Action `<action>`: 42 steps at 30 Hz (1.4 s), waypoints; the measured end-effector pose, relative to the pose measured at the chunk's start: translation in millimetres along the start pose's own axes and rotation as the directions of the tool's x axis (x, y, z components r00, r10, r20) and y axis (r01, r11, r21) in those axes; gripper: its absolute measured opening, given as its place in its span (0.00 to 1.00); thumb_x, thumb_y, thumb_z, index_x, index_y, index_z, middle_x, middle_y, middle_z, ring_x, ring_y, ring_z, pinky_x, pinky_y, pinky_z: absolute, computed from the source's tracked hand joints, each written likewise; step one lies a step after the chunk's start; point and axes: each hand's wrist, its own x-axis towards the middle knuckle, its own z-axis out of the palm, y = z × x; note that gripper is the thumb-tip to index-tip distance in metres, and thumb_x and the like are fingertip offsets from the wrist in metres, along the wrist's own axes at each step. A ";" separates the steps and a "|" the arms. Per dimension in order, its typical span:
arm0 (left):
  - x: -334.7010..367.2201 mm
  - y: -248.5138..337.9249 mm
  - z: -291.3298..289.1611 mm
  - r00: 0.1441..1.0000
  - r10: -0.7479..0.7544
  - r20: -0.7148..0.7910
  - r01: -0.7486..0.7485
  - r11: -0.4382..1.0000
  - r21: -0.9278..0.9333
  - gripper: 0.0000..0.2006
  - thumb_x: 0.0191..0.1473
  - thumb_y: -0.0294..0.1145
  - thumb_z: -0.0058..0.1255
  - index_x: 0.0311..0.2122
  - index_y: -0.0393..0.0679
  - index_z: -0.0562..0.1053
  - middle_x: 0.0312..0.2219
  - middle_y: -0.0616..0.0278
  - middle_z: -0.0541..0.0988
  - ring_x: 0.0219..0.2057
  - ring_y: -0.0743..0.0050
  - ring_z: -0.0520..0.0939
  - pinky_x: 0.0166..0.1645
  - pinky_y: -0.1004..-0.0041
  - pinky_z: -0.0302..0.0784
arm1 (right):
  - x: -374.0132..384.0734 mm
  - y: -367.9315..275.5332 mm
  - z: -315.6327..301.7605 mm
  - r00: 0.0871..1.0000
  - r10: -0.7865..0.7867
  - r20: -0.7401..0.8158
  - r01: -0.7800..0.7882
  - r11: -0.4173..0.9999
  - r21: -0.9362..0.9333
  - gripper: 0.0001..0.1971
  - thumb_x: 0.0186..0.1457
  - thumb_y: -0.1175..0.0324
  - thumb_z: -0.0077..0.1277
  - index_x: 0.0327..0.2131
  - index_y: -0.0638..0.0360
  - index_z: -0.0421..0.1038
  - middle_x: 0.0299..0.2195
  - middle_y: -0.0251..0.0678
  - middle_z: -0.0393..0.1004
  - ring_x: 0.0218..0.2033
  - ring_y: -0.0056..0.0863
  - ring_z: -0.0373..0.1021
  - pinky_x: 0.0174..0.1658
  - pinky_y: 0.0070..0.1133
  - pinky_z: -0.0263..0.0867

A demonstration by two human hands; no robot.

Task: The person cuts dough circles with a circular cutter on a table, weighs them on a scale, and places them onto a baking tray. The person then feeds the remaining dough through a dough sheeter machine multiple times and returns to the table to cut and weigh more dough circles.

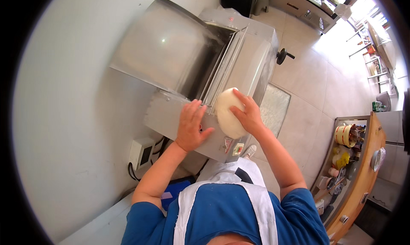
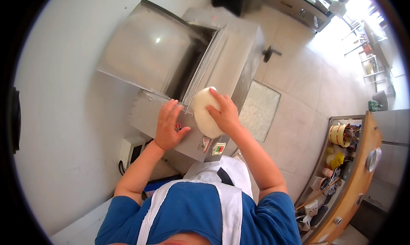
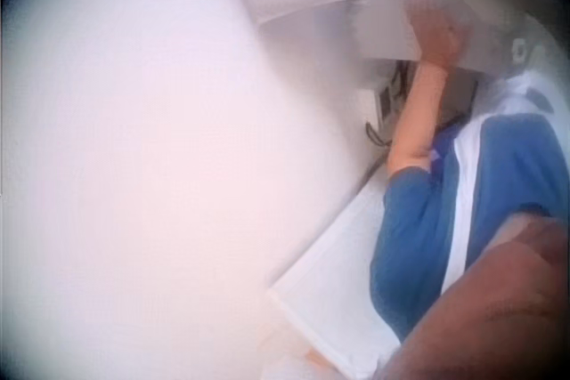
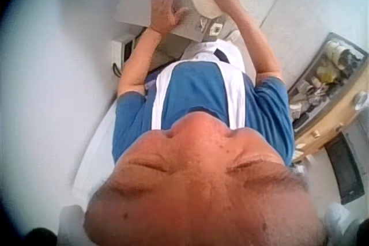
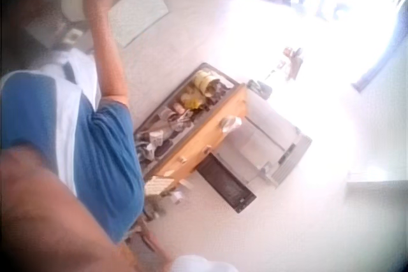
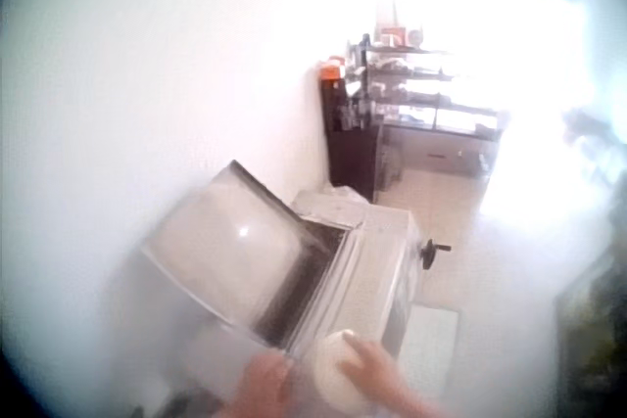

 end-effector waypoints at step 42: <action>129.6 -127.8 30.5 0.753 -0.552 0.357 0.393 0.814 0.428 0.11 0.36 0.34 0.50 0.27 0.41 0.70 0.28 0.52 0.73 0.32 0.58 0.74 0.36 0.65 0.68 | -171.8 96.5 -54.2 0.905 0.389 -0.174 -0.359 0.915 0.183 0.11 0.41 0.79 0.44 0.33 0.63 0.65 0.25 0.31 0.66 0.22 0.12 0.61 0.26 0.10 0.58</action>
